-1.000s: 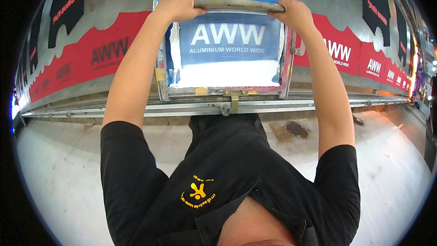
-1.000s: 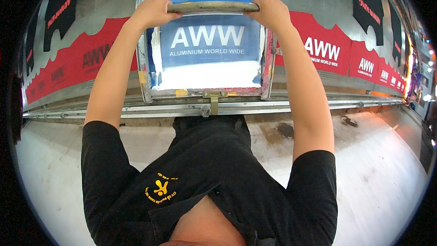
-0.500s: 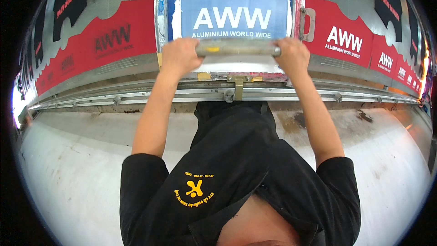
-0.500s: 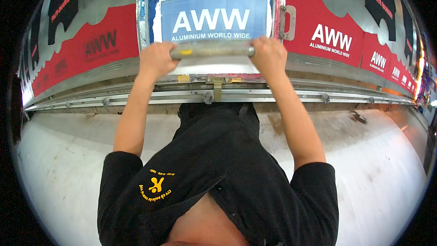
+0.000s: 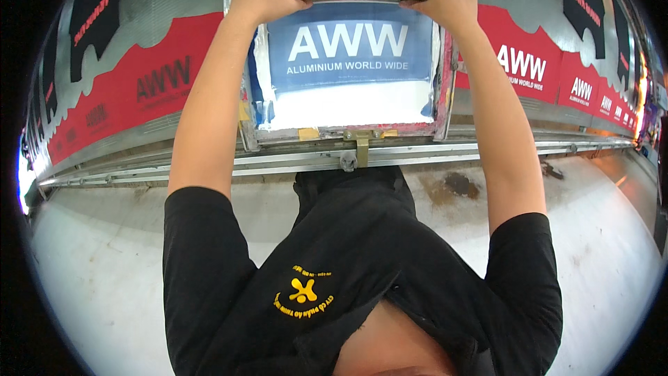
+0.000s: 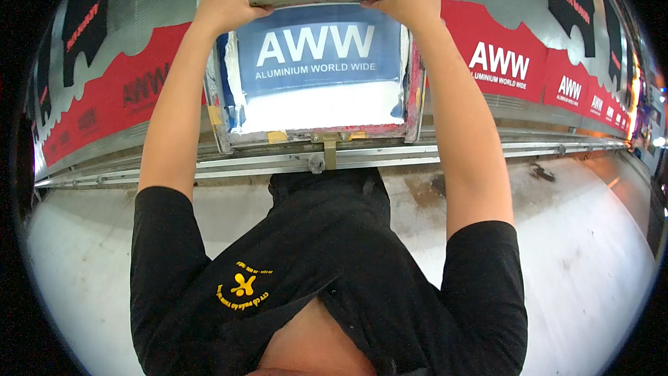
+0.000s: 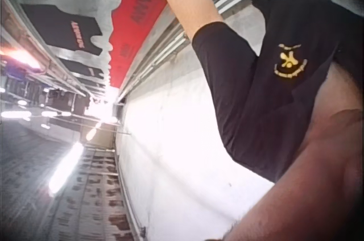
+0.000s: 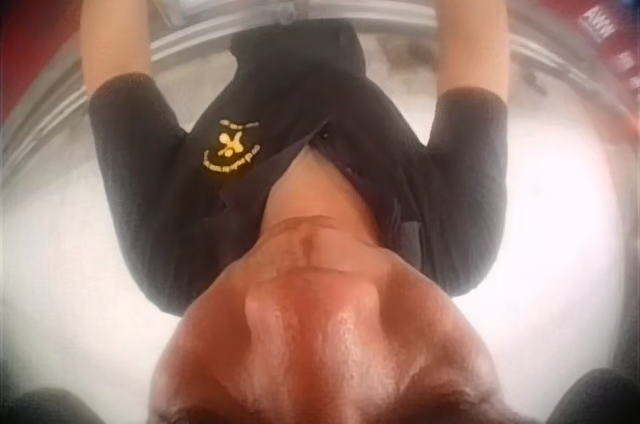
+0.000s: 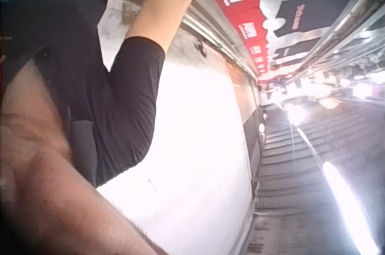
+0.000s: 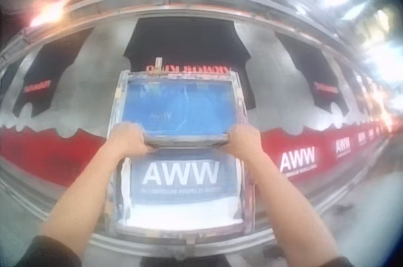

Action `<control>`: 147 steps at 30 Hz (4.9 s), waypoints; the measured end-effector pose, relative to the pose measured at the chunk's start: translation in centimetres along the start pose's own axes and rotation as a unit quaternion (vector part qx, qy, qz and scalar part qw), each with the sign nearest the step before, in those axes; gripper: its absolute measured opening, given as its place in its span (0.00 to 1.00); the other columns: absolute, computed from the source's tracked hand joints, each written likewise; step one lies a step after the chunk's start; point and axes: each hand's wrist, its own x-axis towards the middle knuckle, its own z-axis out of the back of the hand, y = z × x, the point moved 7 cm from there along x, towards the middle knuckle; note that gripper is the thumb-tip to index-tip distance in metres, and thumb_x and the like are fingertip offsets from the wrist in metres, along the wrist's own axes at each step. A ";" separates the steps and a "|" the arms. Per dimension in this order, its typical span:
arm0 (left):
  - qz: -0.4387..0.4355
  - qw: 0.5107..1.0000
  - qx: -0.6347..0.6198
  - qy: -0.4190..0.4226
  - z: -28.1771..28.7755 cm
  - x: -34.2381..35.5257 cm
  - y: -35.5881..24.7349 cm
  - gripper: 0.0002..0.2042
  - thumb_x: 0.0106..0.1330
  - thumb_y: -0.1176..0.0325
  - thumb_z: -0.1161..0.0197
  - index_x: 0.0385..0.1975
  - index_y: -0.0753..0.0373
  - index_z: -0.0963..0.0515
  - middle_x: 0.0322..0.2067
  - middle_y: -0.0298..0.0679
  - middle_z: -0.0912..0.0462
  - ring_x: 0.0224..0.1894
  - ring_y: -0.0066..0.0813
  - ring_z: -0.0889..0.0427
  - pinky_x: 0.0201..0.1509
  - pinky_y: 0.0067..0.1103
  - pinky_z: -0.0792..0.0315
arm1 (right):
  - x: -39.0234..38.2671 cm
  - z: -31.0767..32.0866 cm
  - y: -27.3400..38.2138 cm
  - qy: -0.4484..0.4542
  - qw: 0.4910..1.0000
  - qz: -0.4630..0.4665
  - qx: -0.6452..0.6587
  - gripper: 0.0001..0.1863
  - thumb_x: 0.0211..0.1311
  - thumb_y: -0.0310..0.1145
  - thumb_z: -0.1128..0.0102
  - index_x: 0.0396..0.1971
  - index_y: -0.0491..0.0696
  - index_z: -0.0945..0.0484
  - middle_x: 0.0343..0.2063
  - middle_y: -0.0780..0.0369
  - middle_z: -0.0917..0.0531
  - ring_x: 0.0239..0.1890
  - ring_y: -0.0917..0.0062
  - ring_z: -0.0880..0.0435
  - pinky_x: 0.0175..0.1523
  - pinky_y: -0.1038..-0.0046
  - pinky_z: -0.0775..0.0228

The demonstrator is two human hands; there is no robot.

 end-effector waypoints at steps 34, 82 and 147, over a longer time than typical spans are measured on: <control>-0.039 0.977 -0.112 0.176 -4.0 -13.7 -3.9 0.46 0.47 0.17 0.36 0.35 0.64 0.10 0.34 0.52 0.11 0.40 0.50 0.11 0.46 0.39 0.18 | -13.2 -4.6 0.2 0.190 0.933 -0.021 0.304 0.41 0.54 0.66 0.26 0.40 0.35 0.12 0.30 0.54 0.13 0.37 0.70 0.14 0.48 0.69 0.24; -0.035 0.978 -0.201 -0.038 -6.6 -26.9 -12.8 0.25 0.49 0.75 0.29 0.53 0.60 0.15 0.55 0.37 0.13 0.57 0.41 0.17 0.61 0.35 0.23 | -13.9 -9.4 -10.3 -0.229 0.686 -0.224 0.653 0.16 0.72 0.37 0.31 0.47 0.38 0.16 0.34 0.67 0.15 0.31 0.87 0.22 0.36 0.81 0.30; -0.032 0.996 -0.081 0.012 -1.4 -18.7 -5.1 0.24 0.62 0.41 0.30 0.38 0.59 0.13 0.33 0.46 0.11 0.40 0.49 0.11 0.42 0.41 0.18 | -19.9 1.0 2.9 -0.038 0.987 0.115 0.109 0.15 0.54 0.36 0.26 0.43 0.54 0.12 0.40 0.62 0.12 0.47 0.64 0.13 0.49 0.62 0.20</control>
